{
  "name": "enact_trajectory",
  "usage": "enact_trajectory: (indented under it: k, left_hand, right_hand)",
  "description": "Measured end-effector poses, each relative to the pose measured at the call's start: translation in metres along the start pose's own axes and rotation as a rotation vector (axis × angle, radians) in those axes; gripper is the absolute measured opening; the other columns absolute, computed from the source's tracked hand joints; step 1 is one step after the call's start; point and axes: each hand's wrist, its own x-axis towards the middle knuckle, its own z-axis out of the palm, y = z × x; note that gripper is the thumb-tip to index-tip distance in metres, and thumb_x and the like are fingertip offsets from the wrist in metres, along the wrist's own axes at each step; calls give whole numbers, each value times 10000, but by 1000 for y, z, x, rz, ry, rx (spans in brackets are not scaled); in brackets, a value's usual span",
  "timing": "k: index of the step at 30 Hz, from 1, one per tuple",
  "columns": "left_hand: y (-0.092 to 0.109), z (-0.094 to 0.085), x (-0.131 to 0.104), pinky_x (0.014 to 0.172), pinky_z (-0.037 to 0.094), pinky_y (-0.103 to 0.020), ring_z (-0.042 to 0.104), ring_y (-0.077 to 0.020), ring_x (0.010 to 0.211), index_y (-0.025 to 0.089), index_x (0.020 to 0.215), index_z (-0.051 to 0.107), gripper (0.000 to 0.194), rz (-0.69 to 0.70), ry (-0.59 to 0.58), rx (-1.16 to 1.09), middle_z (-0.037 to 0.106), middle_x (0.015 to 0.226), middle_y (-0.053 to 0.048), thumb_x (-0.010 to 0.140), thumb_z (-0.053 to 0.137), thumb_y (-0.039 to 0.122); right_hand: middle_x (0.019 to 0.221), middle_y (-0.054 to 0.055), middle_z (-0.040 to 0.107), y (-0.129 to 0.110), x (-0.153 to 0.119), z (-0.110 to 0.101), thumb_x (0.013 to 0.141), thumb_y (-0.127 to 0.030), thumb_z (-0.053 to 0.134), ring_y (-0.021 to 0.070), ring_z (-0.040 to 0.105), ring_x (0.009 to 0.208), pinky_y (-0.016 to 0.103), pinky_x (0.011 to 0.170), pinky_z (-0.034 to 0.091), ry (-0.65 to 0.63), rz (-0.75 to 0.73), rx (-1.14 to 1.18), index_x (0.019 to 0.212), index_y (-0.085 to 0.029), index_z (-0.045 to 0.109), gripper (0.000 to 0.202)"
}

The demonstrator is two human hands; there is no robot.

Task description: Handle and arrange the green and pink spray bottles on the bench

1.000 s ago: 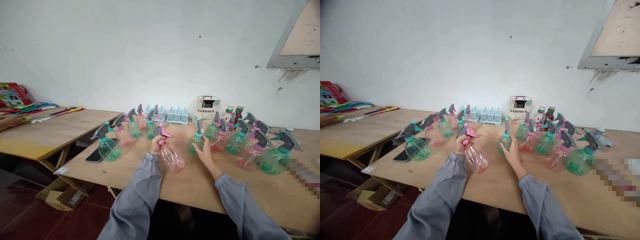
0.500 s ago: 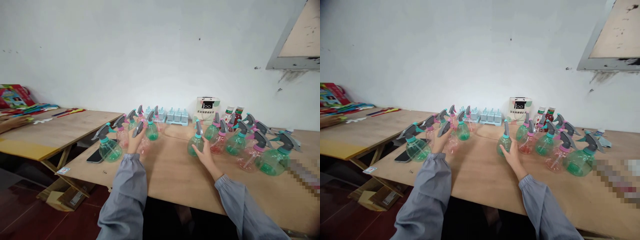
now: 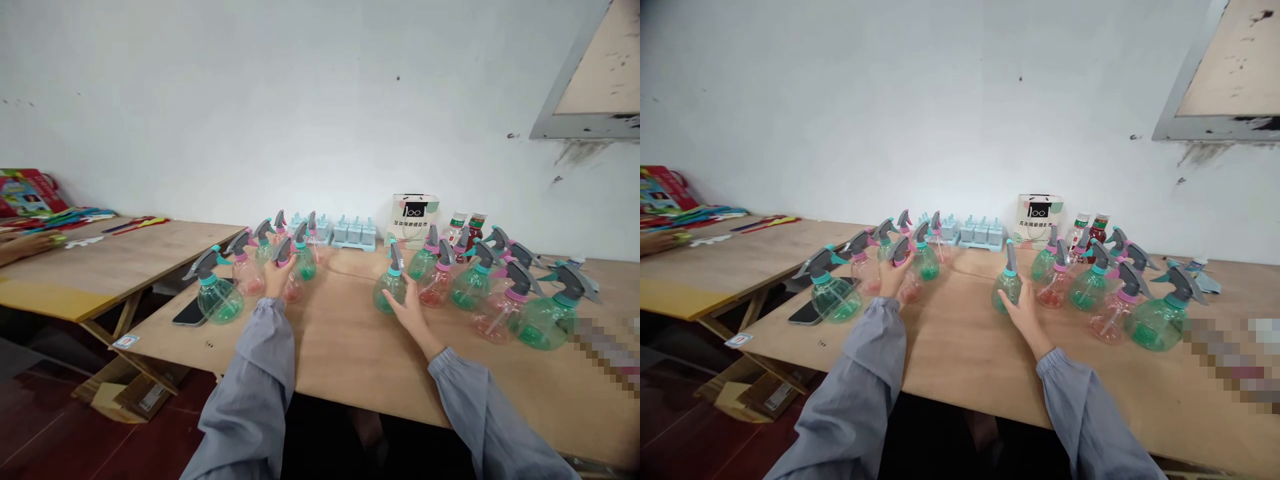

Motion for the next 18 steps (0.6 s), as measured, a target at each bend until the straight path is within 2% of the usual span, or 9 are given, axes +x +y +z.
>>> enact_trajectory:
  k: [2,4,7,9,11,12,14,16,18]
  left_hand:
    - [-4,1,0,920,535,-406,686,-256,927,157,993,705,422,14,0,19,712,878,-72,732,745,487]
    - [-4,1,-1,978,509,-415,669,-264,1036,163,1160,641,560,55,31,20,701,1040,-100,722,766,488]
    - [2,-1,-11,1103,413,-463,549,-291,1262,183,1353,463,805,186,254,86,570,1312,-157,705,775,544]
    - [11,-1,-25,1143,355,-509,451,-316,1353,183,1353,433,803,345,439,133,480,1385,-179,747,688,645]
    - [24,5,-45,1127,362,-530,429,-333,1367,182,1314,458,747,528,481,122,463,1377,-184,793,589,701]
    - [32,11,-56,1103,387,-526,455,-334,1345,185,1294,471,717,598,410,105,485,1354,-181,803,580,697]
    - [49,29,-79,1074,419,-506,531,-322,1277,194,1258,507,657,648,93,101,558,1283,-161,799,629,648]
    - [67,53,-99,1117,382,-516,524,-333,1309,193,1325,481,753,523,-215,115,565,1337,-170,746,716,612]
    - [82,76,-112,1145,357,-525,485,-352,1362,184,1399,424,875,383,-370,70,525,1419,-196,698,780,568]
  right_hand:
    - [1244,171,576,0,0,0,851,-647,603,324,564,1194,563,1069,438,3,1,1,1346,-167,460,704]
    - [1251,170,573,0,0,0,851,-641,607,325,560,1202,564,1072,436,6,3,5,1347,-170,458,700]
    - [1248,168,573,0,0,0,848,-627,621,326,561,1197,565,1063,443,2,6,12,1340,-175,464,686]
    - [1233,164,575,-1,0,0,837,-623,639,328,567,1183,565,1045,458,-2,4,19,1327,-176,473,683]
    - [1211,158,578,-5,-2,1,821,-621,663,330,573,1165,564,1024,474,-2,2,34,1307,-177,483,683]
    - [1202,153,578,-8,-4,2,816,-617,675,329,576,1158,562,1017,481,-5,0,45,1299,-179,487,679]
    - [1205,145,576,-15,-9,4,817,-596,691,321,579,1155,551,1011,491,-28,-8,76,1294,-192,486,658]
    - [1229,140,570,-23,-16,7,833,-567,694,313,575,1171,540,1018,493,-72,-34,118,1305,-209,475,631]
    - [1250,138,568,-30,-22,10,853,-541,685,307,571,1191,531,1024,496,-123,-83,155,1328,-222,459,615]
